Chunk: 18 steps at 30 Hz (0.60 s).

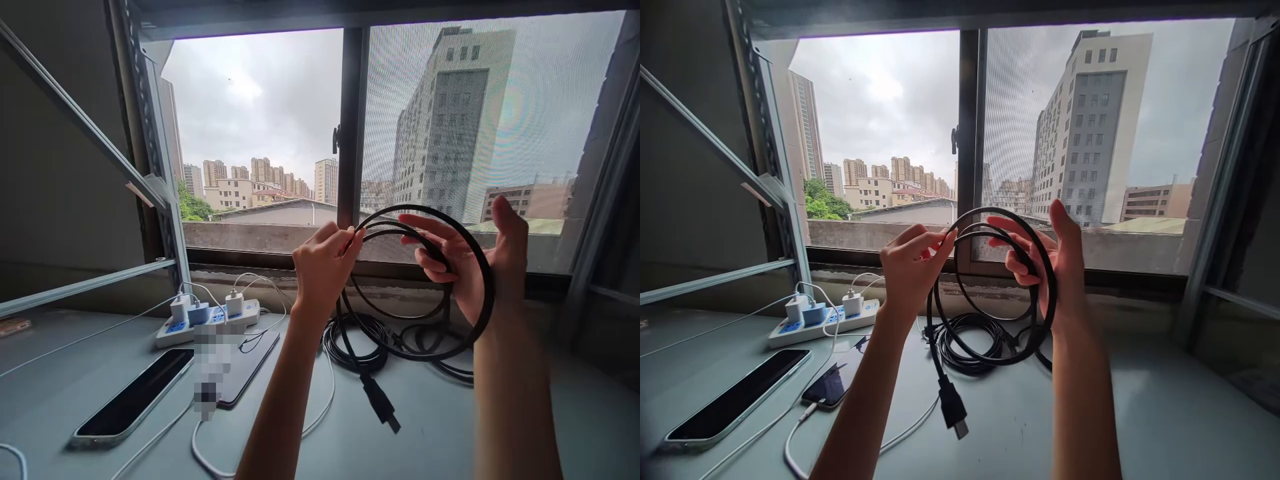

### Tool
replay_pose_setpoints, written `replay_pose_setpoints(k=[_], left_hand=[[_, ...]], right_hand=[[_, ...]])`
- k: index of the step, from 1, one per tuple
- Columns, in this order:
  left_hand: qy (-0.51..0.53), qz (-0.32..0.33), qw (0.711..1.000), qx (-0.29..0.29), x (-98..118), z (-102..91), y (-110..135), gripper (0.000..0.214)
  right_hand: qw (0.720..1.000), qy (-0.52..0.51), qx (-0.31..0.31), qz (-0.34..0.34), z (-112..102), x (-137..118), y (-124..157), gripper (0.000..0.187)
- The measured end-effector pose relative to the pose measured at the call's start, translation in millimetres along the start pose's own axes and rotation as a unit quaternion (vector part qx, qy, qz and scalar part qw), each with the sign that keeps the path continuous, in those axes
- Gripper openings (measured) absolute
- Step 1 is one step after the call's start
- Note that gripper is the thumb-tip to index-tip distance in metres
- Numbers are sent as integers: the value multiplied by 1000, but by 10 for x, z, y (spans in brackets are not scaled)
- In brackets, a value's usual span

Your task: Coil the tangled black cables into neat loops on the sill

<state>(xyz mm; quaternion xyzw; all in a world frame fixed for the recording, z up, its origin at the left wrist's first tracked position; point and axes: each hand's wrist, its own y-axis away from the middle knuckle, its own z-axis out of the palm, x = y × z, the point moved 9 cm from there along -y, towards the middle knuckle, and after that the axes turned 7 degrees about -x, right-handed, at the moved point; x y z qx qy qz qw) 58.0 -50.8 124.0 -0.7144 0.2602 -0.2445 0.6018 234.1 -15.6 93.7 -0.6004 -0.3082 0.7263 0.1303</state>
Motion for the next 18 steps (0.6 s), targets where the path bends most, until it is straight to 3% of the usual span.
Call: replay_pose_setpoints(k=[3, 6, 9, 13, 18], left_hand=[[-32, -14, 999, 2, -1, 21, 14, 33], [-29, -56, 998, 12, -87, 30, 27, 31], [8, -123, 992, 14, -238, 55, 42, 31], [86, -205, 975, -17, -426, 161, 78, 33], [246, -229, 937, -95, -454, 451, 124, 59]], right_hand=[[997, 72, 7, -21, -60, -37, 39, 51], [988, 142, 43, -41, -174, -49, 51, 49], [982, 147, 90, -71, -270, -91, 57, 42], [975, 143, 129, -109, -273, -189, 87, 39], [968, 100, 167, -161, -224, -306, 149, 37]])
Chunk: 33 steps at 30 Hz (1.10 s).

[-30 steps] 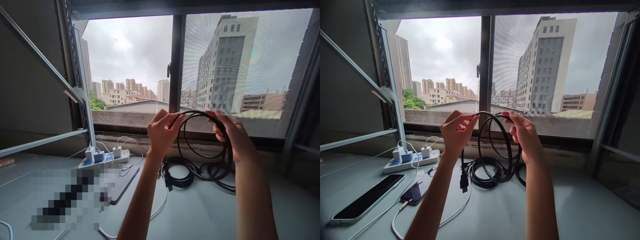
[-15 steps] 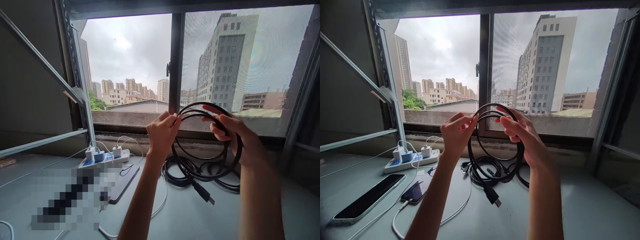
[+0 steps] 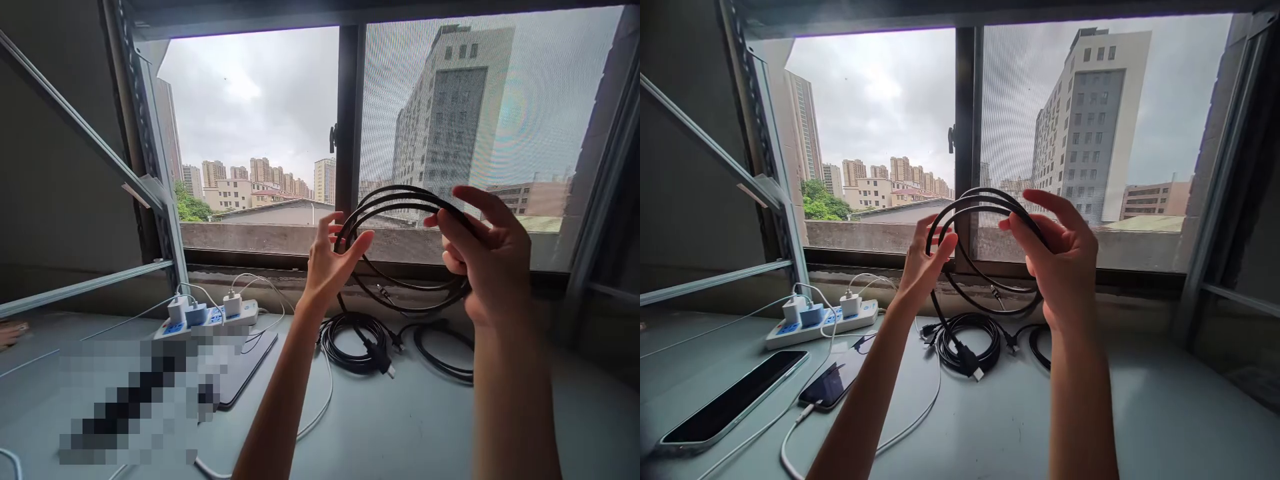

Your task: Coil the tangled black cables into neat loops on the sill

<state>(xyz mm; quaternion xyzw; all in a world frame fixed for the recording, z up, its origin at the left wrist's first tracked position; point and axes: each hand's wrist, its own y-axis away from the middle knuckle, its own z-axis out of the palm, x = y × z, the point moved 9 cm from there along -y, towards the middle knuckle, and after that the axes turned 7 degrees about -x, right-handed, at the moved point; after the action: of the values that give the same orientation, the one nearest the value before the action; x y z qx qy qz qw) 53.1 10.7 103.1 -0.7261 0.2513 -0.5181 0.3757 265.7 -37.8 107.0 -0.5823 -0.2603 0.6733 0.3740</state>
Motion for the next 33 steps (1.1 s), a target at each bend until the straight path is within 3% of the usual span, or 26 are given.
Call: replay_pose_setpoints(k=[4, 7, 10, 13, 15, 21, 26, 33], left_hand=[[151, -97, 980, -83, -175, 277, 6, 40], [261, -157, 945, -116, -238, 400, 41, 53], [304, -185, 929, -105, -269, 374, 64, 63], [282, -165, 944, -46, -246, 207, 49, 64], [230, -139, 963, -5, -184, 78, 41, 61], [75, -75, 993, 57, 166, -125, 91, 58], [98, -101, 990, 8, 238, -2, 138, 55], [184, -116, 976, -13, 152, 112, 135, 54]], right_hand=[[1000, 12, 0, -14, 33, -52, 17, 41], [999, 31, -16, -13, 41, -27, 14, 49], [994, 68, -81, 12, 112, 96, -7, 53], [982, 116, -142, 34, 192, 249, -18, 58], [977, 147, -151, 22, 222, 272, -21, 62], [970, 181, -154, -55, 400, -48, 89, 51], [961, 220, -145, -81, 441, -310, 204, 31], [973, 192, -118, -51, 354, -286, 192, 28]])
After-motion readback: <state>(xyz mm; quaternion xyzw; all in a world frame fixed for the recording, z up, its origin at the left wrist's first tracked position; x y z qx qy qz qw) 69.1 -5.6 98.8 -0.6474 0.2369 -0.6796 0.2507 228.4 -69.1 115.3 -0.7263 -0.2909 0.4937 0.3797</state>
